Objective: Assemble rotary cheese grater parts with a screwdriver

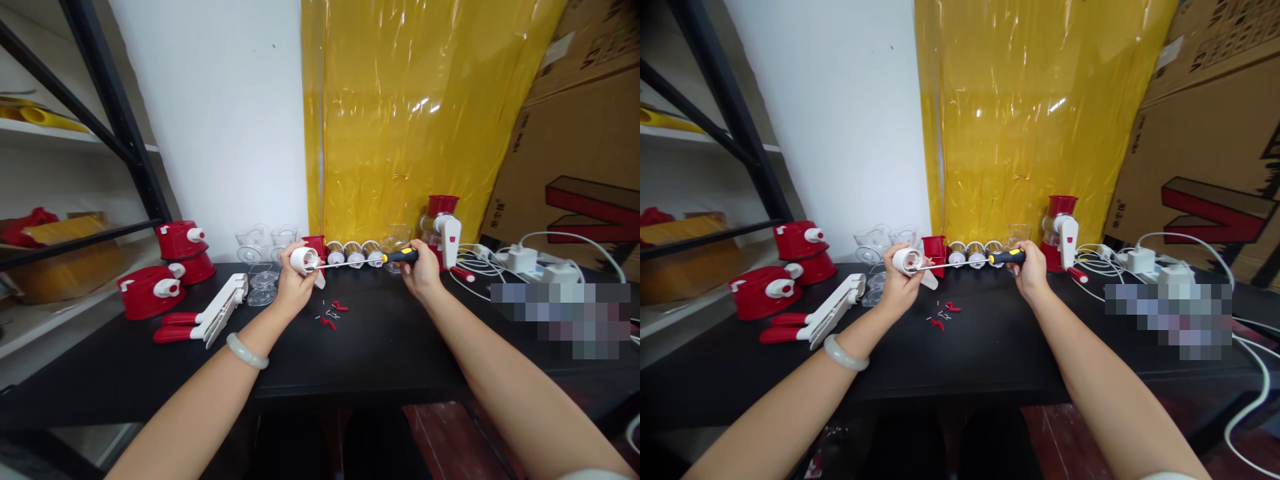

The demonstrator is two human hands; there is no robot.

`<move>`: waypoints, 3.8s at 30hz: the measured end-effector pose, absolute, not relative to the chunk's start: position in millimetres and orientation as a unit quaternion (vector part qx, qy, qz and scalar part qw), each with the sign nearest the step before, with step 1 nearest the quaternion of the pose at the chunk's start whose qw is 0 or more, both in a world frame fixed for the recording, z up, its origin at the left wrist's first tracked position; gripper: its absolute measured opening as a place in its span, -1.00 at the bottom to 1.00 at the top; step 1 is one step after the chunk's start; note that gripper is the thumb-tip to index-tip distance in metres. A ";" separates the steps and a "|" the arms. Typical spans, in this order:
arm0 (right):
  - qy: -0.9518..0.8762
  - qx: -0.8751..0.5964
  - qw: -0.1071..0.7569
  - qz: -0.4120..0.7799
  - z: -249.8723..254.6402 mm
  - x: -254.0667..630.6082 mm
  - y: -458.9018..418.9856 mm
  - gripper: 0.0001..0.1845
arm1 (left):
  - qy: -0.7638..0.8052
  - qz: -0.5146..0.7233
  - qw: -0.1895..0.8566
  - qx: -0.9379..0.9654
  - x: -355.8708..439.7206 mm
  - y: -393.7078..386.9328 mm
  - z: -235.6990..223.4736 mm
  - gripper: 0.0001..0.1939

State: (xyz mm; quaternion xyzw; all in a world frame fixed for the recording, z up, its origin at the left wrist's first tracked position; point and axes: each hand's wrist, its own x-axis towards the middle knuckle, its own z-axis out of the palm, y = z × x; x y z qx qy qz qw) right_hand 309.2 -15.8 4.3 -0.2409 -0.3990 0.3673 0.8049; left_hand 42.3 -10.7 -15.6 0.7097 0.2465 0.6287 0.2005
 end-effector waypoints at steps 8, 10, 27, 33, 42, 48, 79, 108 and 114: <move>-0.391 -0.238 0.813 0.361 5.6 309.3 -15.9 -0.86 | 0.306 0.636 0.148 0.693 42.3 -16.0 -11.0 -0.39; -0.389 -0.237 0.818 0.352 5.9 310.4 -15.4 -0.85 | 0.332 0.637 0.099 0.689 42.1 -17.2 -9.2 -0.38; -0.415 -0.265 0.811 0.316 1.8 321.7 -6.5 -0.85 | 0.482 0.510 0.103 0.705 36.8 -16.8 -2.0 -0.52; -0.424 -0.290 0.800 0.310 -1.1 327.4 -2.6 -0.88 | 0.502 0.478 0.089 0.715 36.8 -17.5 -1.4 -0.51; -0.469 -0.322 0.723 0.393 -0.8 333.7 -2.0 -0.82 | 0.528 0.434 0.096 0.723 34.0 -15.7 -1.6 -0.46; -0.461 -0.320 0.708 0.429 -1.1 333.3 -3.7 -0.79 | 0.547 0.406 0.121 0.722 32.4 -13.2 -3.7 -0.46; -0.519 -0.333 0.657 0.433 -5.2 342.0 -1.7 -0.54 | 0.555 0.380 0.208 0.711 26.0 -2.3 -7.7 -0.53; -0.589 -0.518 0.513 0.350 -12.3 347.3 2.4 -0.35 | 0.587 0.333 0.233 0.701 28.2 -6.8 -4.8 -0.55; -0.633 -0.487 0.528 0.290 -12.9 341.8 1.8 -0.45 | 0.602 0.337 0.238 0.684 26.4 -0.3 -9.7 -0.51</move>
